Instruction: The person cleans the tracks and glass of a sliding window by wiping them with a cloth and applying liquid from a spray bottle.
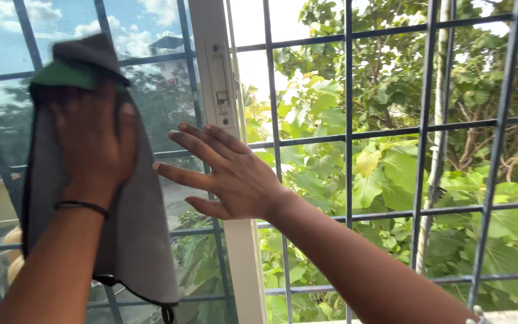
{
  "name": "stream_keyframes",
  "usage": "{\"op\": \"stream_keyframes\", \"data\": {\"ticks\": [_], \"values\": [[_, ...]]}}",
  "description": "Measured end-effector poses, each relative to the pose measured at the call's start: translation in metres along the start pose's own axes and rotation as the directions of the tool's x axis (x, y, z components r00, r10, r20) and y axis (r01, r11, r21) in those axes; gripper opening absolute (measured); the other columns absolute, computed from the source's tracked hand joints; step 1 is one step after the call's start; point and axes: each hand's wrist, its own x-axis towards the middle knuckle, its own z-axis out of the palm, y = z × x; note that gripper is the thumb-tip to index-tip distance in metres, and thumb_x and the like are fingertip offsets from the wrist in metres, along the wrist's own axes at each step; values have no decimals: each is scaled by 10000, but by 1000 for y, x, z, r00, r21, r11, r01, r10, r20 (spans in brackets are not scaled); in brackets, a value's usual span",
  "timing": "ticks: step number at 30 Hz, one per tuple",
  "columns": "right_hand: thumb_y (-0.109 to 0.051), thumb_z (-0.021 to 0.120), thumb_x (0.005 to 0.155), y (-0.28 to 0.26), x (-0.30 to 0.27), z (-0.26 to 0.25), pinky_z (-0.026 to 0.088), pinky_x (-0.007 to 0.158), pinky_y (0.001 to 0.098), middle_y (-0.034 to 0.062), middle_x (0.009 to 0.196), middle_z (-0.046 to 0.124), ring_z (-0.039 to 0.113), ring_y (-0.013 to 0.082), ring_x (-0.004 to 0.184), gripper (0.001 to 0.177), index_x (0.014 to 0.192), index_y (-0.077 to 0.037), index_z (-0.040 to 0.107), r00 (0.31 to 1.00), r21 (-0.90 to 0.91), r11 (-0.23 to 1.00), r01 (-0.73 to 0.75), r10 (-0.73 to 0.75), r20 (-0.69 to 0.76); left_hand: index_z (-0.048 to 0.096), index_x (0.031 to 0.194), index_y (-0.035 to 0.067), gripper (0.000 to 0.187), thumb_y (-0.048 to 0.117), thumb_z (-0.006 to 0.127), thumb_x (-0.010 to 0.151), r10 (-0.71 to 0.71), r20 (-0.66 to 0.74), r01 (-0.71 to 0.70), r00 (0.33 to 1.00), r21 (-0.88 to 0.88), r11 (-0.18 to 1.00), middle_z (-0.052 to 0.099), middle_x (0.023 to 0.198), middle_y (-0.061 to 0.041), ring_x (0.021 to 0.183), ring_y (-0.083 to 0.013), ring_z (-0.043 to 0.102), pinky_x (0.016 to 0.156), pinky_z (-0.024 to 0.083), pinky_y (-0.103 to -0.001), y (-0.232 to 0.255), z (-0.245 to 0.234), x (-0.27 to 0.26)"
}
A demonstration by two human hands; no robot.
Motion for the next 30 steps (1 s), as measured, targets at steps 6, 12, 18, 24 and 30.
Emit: {"op": "stream_keyframes", "data": {"ticks": [6,12,18,24,30], "values": [[-670,434,992,-12,4,10,190,1307,504,152,1689,250,253,309,1582,692,1595,-353,312,988,80,991,-106,114,-104,443,1610,-11,500,312,452,1229,-125,-138,132,982,40,990,560,1454,-271,1463,-505,427,1211,223,-709,-27,17,-14],[-653,436,1075,-10,3,13,218,1336,461,116,1734,229,259,282,1614,660,1662,-391,286,983,4,987,-158,157,-91,444,1585,-33,505,296,445,1202,-179,-135,193,975,103,976,536,1469,-303,1402,-530,434,1177,262,-689,-16,18,-65],[-766,442,983,-8,0,12,221,1328,512,134,1715,208,229,311,1603,751,1617,-387,311,968,197,973,-116,156,-198,532,1428,-11,443,302,455,1124,21,121,-31,992,74,997,585,1340,-254,1352,-496,478,1182,256,-696,30,-10,-77],[-809,434,946,-13,-3,9,183,1357,509,103,1725,197,164,352,1631,771,1597,-413,316,961,174,970,-170,202,-189,574,1400,23,439,332,502,1097,157,217,-183,963,106,977,614,1294,-239,1332,-459,492,1199,260,-662,54,4,-8],[-748,426,997,-25,-11,13,155,1372,495,102,1750,203,158,317,1647,721,1626,-409,327,961,90,967,-236,247,-128,506,1492,-11,443,298,483,1175,5,19,-6,1000,16,1000,579,1380,-245,1413,-459,462,1244,216,-668,61,6,-19]]}}
